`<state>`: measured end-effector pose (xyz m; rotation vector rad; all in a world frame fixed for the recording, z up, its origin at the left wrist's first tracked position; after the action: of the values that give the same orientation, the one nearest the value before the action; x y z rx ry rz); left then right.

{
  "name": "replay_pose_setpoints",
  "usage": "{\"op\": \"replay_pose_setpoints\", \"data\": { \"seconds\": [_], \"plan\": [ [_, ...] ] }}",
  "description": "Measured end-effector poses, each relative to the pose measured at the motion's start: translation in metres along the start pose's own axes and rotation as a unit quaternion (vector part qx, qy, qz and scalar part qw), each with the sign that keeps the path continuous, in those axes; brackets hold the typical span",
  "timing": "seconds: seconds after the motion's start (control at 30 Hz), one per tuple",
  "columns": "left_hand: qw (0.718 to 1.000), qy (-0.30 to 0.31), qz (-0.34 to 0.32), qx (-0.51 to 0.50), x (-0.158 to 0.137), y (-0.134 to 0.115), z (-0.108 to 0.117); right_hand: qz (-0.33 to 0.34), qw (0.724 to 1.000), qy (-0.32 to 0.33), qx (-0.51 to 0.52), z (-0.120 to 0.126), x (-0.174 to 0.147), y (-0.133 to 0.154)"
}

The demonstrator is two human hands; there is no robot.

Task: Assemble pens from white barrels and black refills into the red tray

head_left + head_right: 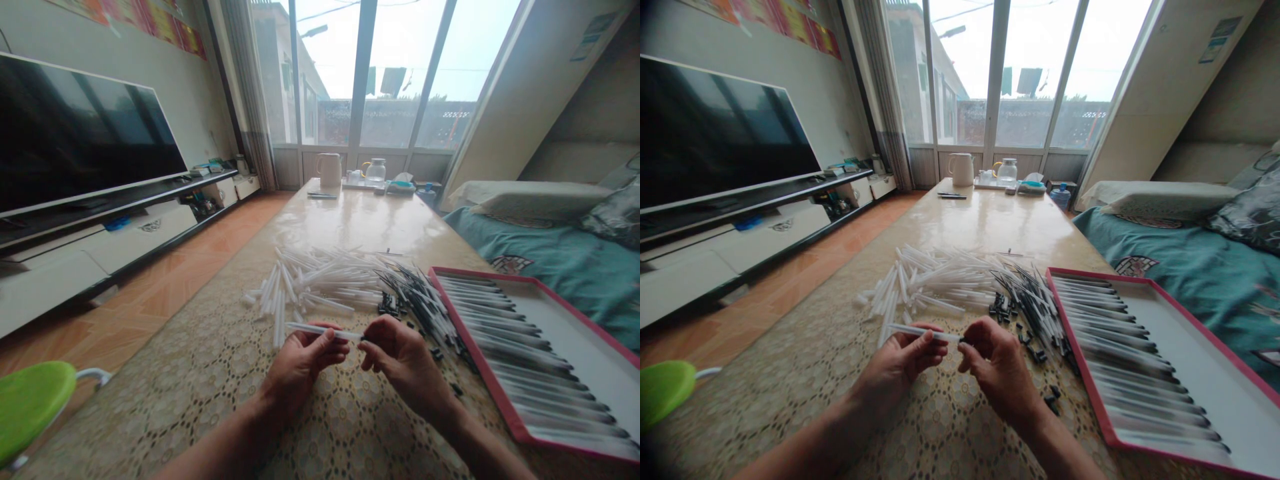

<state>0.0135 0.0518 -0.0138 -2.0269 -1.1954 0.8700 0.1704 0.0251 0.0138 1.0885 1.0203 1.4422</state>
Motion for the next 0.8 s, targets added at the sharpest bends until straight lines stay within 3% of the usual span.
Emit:
{"op": "replay_pose_setpoints", "data": {
  "seconds": [0.37, 0.57, 0.8],
  "plan": [
    [0.999, 0.030, -0.004, 0.018, 0.001, 0.002, 0.001, -0.046, 0.998, 0.045, -0.018, -0.003, 0.001, -0.018],
    [1.000, 0.004, -0.005, 0.004, 0.002, 0.003, 0.004, -0.034, 0.997, 0.072, -0.014, -0.002, 0.001, -0.009],
    [0.999, 0.025, -0.001, 0.021, 0.002, 0.002, 0.001, -0.041, 0.995, 0.084, -0.023, -0.006, 0.000, -0.019]
  ]
}}
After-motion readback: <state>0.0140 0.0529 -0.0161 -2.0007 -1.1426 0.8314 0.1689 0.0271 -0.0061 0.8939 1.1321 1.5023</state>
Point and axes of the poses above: each hand's wrist, its own x-axis towards the middle knuckle, its own z-axis out of the back of the hand, y = z × x, the point moved 4 cm from there along x, towards the middle knuckle, and after that the axes turned 2 degrees about -x, right-handed, at the moved point
